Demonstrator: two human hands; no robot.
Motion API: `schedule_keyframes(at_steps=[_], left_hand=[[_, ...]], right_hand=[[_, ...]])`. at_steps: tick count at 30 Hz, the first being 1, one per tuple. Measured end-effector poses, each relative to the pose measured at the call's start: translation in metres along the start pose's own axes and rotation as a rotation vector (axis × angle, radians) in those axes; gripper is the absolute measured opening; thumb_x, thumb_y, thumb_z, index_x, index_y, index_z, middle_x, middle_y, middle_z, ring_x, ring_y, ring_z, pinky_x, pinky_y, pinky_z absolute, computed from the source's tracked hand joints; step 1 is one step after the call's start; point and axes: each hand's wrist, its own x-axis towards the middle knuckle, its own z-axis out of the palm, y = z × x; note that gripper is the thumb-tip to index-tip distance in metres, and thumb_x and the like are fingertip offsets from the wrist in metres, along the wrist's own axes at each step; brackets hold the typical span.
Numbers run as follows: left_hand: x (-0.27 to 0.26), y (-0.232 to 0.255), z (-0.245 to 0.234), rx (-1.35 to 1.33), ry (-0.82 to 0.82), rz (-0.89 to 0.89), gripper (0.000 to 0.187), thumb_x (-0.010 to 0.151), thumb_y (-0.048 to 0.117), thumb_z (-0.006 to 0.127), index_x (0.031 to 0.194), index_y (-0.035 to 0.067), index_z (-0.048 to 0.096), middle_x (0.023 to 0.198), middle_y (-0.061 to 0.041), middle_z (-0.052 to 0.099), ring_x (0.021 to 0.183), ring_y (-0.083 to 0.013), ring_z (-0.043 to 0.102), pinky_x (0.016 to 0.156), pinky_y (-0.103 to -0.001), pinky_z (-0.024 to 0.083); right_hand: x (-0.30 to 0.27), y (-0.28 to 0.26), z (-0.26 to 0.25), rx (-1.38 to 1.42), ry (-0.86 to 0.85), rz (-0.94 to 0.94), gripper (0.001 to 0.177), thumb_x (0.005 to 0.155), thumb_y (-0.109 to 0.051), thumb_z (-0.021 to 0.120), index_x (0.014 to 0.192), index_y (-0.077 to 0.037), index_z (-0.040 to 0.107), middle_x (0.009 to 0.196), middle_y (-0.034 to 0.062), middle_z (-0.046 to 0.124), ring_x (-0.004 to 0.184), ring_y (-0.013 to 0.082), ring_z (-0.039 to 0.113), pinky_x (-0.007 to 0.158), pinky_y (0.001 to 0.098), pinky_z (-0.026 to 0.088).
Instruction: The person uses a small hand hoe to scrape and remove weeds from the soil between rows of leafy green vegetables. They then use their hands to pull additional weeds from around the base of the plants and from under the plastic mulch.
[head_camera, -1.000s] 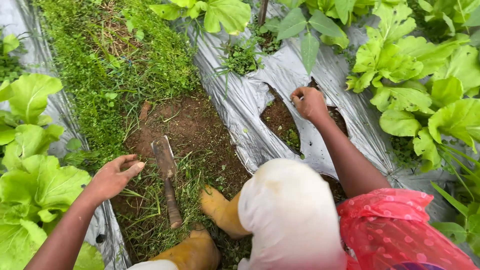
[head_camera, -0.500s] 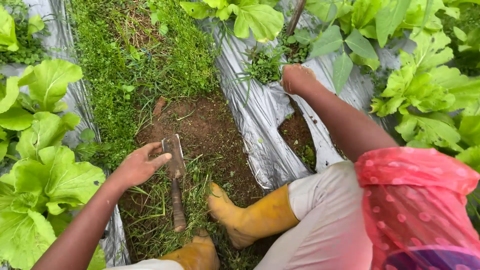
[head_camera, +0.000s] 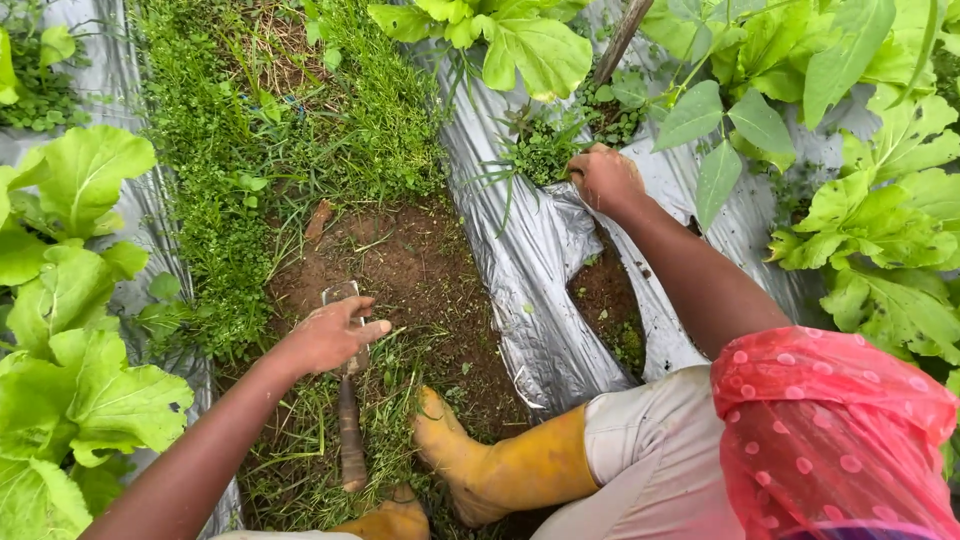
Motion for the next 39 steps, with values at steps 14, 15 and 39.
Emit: schedule_keyframes(at_steps=[14, 15, 39], left_hand=[[0.038, 0.018, -0.003, 0.073, -0.032, 0.036, 0.057, 0.1, 0.015, 0.06, 0.151, -0.001, 0.041, 0.151, -0.018, 0.052, 0.094, -0.0259, 0.07, 0.068, -0.031, 0.058], [0.035, 0.024, -0.01, 0.117, -0.027, 0.038, 0.057, 0.101, 0.014, 0.059, 0.152, -0.001, 0.04, 0.151, -0.02, 0.052, 0.096, -0.0275, 0.071, 0.069, -0.033, 0.058], [0.109, 0.17, 0.154, 0.055, 0.159, 0.181, 0.122, 0.092, 0.077, 0.045, 0.158, -0.003, -0.019, 0.165, -0.028, -0.025, 0.154, -0.0411, -0.019, 0.126, -0.057, -0.008]], right_hand=[[0.018, 0.018, 0.006, 0.242, 0.086, 0.001, 0.017, 0.092, -0.023, 0.071, 0.104, -0.026, 0.081, 0.101, 0.011, 0.078, 0.103, 0.0402, 0.072, 0.089, 0.0537, 0.058], [0.015, 0.013, 0.0, 0.291, 0.1, -0.004, 0.017, 0.091, -0.02, 0.07, 0.103, -0.023, 0.081, 0.098, 0.0123, 0.078, 0.1, 0.0419, 0.072, 0.088, 0.0544, 0.058], [0.018, -0.037, -0.009, -0.08, -0.112, -0.032, 0.038, 0.097, -0.024, 0.065, 0.134, -0.018, 0.064, 0.129, 0.0186, 0.064, 0.123, 0.0387, 0.065, 0.111, 0.0536, 0.043]])
